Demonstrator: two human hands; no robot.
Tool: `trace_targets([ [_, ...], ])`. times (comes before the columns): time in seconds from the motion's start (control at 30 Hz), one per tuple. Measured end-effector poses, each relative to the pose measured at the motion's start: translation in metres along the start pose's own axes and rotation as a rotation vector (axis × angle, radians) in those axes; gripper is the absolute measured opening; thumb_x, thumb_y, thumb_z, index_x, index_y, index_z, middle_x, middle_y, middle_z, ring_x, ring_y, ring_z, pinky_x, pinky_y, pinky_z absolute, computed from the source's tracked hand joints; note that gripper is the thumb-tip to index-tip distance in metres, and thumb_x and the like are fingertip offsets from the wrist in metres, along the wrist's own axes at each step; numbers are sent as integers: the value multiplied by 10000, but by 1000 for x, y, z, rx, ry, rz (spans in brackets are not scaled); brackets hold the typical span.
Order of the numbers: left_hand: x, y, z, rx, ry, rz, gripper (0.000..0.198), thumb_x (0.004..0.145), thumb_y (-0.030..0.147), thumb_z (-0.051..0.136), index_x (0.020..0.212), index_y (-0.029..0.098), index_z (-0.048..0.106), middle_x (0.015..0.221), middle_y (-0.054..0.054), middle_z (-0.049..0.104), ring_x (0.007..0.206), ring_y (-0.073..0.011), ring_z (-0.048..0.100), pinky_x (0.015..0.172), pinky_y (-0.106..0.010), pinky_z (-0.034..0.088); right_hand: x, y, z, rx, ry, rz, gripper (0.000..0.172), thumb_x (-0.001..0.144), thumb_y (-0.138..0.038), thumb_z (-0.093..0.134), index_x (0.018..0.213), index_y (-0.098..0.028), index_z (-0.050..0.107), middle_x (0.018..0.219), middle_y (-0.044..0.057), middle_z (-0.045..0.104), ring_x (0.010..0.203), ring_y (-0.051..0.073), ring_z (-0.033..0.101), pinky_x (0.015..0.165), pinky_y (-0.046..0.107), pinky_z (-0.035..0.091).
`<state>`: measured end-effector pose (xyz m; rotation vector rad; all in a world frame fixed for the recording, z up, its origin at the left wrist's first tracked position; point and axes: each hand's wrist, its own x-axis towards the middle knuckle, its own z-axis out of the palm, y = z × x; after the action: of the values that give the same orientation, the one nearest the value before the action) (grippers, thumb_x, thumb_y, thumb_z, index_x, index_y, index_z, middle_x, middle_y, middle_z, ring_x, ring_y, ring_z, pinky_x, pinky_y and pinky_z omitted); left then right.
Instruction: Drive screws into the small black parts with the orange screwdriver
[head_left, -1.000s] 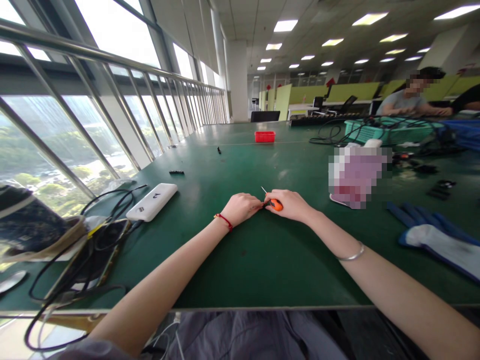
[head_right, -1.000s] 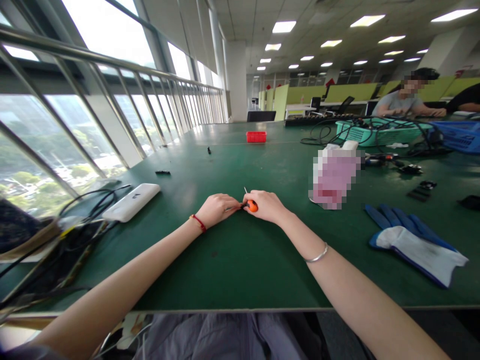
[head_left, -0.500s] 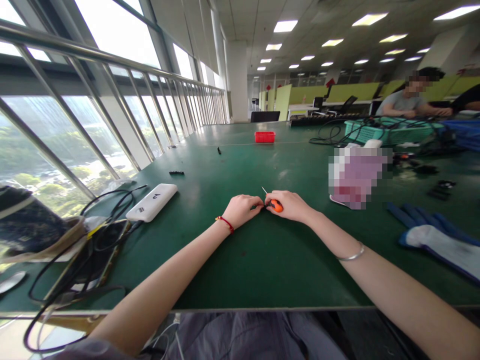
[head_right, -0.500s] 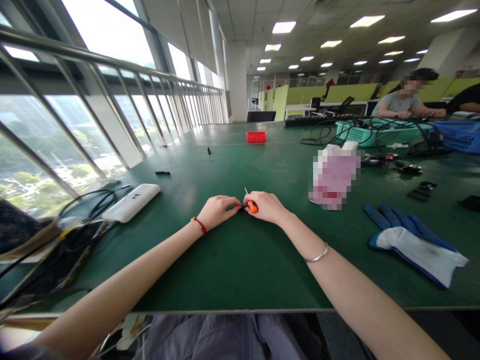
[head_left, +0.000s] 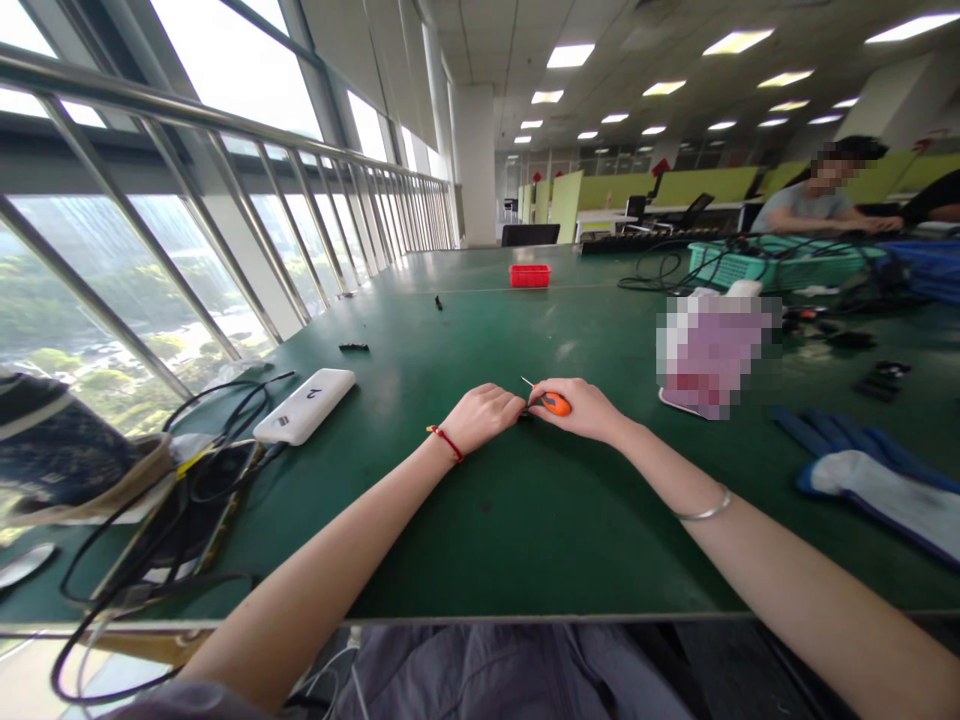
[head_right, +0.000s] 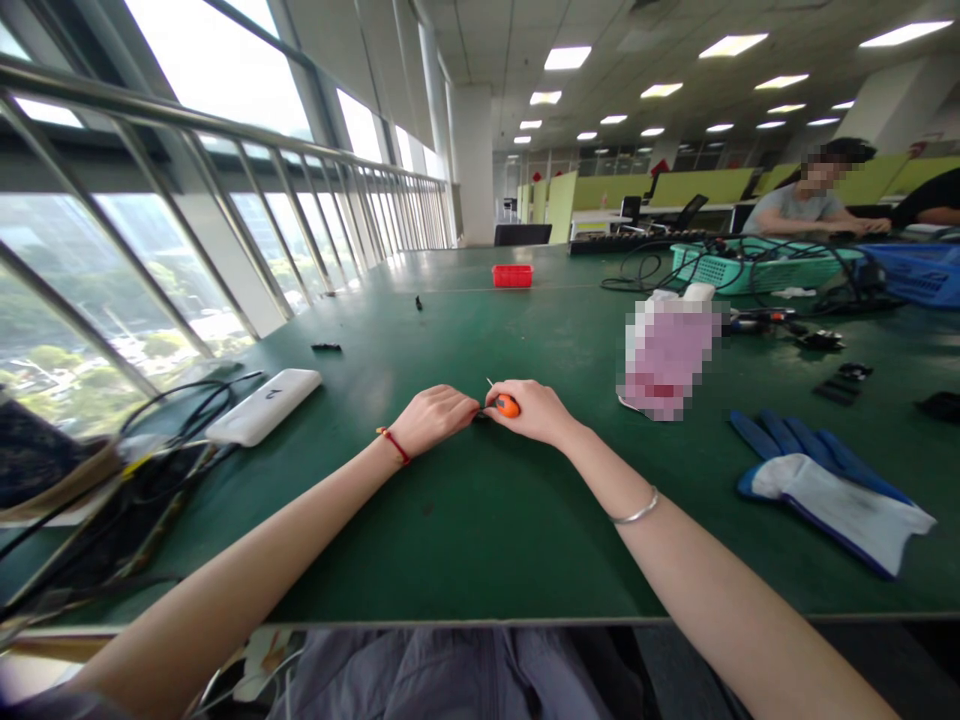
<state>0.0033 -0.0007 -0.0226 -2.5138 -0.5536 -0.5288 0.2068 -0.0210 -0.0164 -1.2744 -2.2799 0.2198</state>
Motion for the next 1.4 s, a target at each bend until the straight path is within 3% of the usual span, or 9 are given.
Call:
trace_targets([
  [0.17,1,1,-3,14,15,35,323,967,234,290,803,143,553,714,-54,618,670,-136,571,658,-274,432,1,4,4,87,23,33,160,783,-352,567,886,-252,639,941,4,686,841,183,620,741,298,451],
  [0.4,2,-1,-15,1,136,136,271,961,175,306,886,138,563,827,-75,660,817,-145,621,775,-293,491,2,0,-3,326,-28,-19,214,794,-378,552,858,-188,628,872,24,650,794,158,595,778,295,452],
  [0.63,3,-1,-18,71,220,230,213,937,149,373,911,134,583,889,-75,683,868,-157,633,844,-314,503,5,3,-1,476,-22,-23,257,772,-408,573,810,-161,633,806,32,636,728,153,567,731,293,446],
  [0.77,3,-1,-16,-19,195,99,215,938,194,394,937,148,604,935,-64,688,878,-149,626,849,-301,488,4,6,2,419,23,-49,197,783,-352,571,831,-172,636,841,36,654,756,161,585,738,294,443],
  [0.9,2,-4,-12,-183,162,-136,204,896,309,495,974,184,635,972,-43,686,898,-162,608,807,-307,472,3,8,3,72,104,-131,138,798,-298,566,861,-200,639,857,35,643,775,170,578,742,306,406],
  [1.03,1,-8,-7,-309,137,-260,178,842,327,569,887,194,678,947,-37,687,882,-165,598,786,-305,454,2,7,1,-139,157,-204,126,817,-279,550,866,-204,637,833,40,623,778,172,565,725,296,370],
  [1.4,3,-4,-12,-431,145,-322,117,792,282,602,798,200,686,901,-22,692,859,-169,591,797,-315,451,1,-2,-2,-212,165,-263,106,794,-265,573,862,-205,627,854,43,630,796,175,569,740,292,370],
])
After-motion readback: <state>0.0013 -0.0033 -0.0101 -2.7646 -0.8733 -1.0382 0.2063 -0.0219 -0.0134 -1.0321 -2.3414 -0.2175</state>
